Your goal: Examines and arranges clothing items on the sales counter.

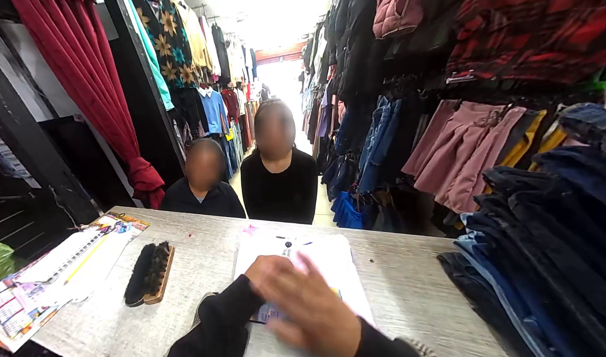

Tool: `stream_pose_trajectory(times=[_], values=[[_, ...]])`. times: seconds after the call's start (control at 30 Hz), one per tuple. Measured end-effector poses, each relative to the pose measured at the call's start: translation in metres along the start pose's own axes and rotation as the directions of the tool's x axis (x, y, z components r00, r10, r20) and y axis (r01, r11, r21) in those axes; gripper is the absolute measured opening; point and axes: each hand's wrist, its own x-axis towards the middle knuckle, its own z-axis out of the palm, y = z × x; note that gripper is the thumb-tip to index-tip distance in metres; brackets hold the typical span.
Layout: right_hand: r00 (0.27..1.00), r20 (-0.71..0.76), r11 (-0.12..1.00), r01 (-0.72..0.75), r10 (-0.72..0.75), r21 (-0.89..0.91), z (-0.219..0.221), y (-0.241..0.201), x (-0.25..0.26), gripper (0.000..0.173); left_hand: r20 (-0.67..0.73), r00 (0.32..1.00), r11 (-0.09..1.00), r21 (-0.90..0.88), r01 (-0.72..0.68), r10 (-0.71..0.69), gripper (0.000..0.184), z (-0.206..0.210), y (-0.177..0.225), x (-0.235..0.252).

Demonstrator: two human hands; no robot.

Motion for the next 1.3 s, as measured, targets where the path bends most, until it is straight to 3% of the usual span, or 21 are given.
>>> stream_pose_trajectory(times=[0.1,0.2,0.23,0.3,0.33,0.37,0.43,0.5,0.53,0.57,0.63,0.7,0.77,0.83,0.9,0.97,1.03,1.1,1.17,1.23,1.3], values=[[0.922,-0.061,0.911,-0.386,0.381,-0.147,-0.012,0.044,-0.003,0.067,0.015,0.999,0.998,0.027,-0.051,0.05,0.029,0.004,-0.012,0.006],[0.849,0.046,0.832,-0.504,0.526,-0.231,-0.009,0.065,-0.021,0.072,0.039,0.999,1.0,0.018,0.004,-0.005,0.029,-0.001,0.0,0.003],[0.78,0.189,0.798,-0.549,0.596,-0.249,-0.006,0.063,-0.029,0.069,0.042,0.999,1.0,0.014,0.011,-0.011,0.029,-0.002,0.0,0.003],[0.462,0.55,0.681,-0.669,0.696,-0.3,-0.008,0.067,-0.029,0.064,0.044,0.999,1.0,0.012,0.015,-0.016,0.029,-0.002,0.001,0.003],[0.36,0.64,0.653,-0.695,0.679,-0.302,-0.01,0.073,-0.027,0.064,0.041,0.999,1.0,0.012,0.015,-0.016,0.028,-0.002,0.0,0.003],[0.331,0.675,0.643,-0.713,0.659,-0.279,-0.012,0.078,-0.026,0.065,0.038,0.999,1.0,0.009,0.017,-0.017,0.028,-0.001,0.0,0.002],[0.405,0.613,0.603,-0.784,0.678,-0.148,-0.016,0.087,-0.029,0.063,0.041,0.999,1.0,0.004,0.018,-0.018,0.028,-0.001,0.0,0.003],[0.48,0.386,0.494,-0.867,0.788,0.071,-0.019,0.097,-0.033,0.061,0.042,0.999,1.0,0.002,0.014,-0.015,0.028,-0.001,-0.001,0.004],[0.46,0.269,0.409,-0.884,0.846,0.226,-0.021,0.104,-0.035,0.06,0.037,0.999,1.0,0.0,0.008,-0.008,0.028,0.0,-0.002,0.004],[0.392,0.186,0.284,-0.857,0.901,0.431,-0.024,0.11,-0.034,0.06,0.023,1.0,1.0,-0.002,-0.004,0.004,0.028,0.001,-0.003,0.005],[0.144,0.183,-0.069,-0.57,0.973,0.819,-0.04,0.11,-0.017,0.059,0.005,1.0,1.0,-0.013,-0.02,0.02,0.027,0.002,-0.005,0.005],[0.055,0.275,-0.246,-0.309,0.96,0.919,-0.058,0.108,0.001,0.063,-0.001,0.999,0.999,-0.014,-0.034,0.034,0.027,0.002,-0.008,0.005],[0.196,0.351,-0.308,-0.22,0.915,0.926,-0.069,0.099,0.012,0.068,0.004,1.0,1.0,-0.008,-0.028,0.028,0.028,0.001,-0.008,0.005],[0.502,0.415,-0.414,-0.12,0.759,0.902,-0.078,0.086,0.015,0.085,0.01,1.0,1.0,-0.004,-0.018,0.018,0.028,0.001,-0.007,0.004],[0.798,0.44,-0.522,-0.189,0.413,0.832,-0.086,0.074,0.018,0.091,0.028,1.0,1.0,-0.003,0.006,-0.006,0.028,-0.001,-0.004,0.002],[0.875,0.449,-0.475,-0.322,0.181,0.819,-0.09,0.06,0.024,0.085,0.034,0.999,1.0,-0.003,0.01,-0.01,0.028,-0.001,-0.003,0.001],[0.828,0.546,-0.311,-0.49,0.127,0.815,-0.091,0.053,0.023,0.08,0.027,0.999,1.0,0.016,-0.018,0.018,0.028,-0.001,-0.002,0.001],[0.719,0.653,0.045,-0.679,0.238,0.732,-0.078,0.057,0.015,0.059,0.025,0.999,0.999,0.042,-0.033,0.032,0.029,-0.002,-0.001,0.001],[0.572,0.731,0.463,-0.797,0.373,0.388,-0.053,0.064,0.003,0.032,0.034,0.999,0.998,0.052,-0.042,0.041,0.029,-0.002,-0.001,0.0],[0.442,0.808,0.631,-0.767,0.389,0.116,-0.033,0.066,-0.01,0.025,0.041,0.998,0.998,0.043,-0.043,0.041,0.028,-0.001,-0.002,-0.001],[0.511,0.772,0.704,-0.701,0.378,0.118,-0.033,0.063,-0.011,0.018,0.043,0.998,0.999,0.028,-0.037,0.036,0.028,-0.001,-0.001,-0.001]])
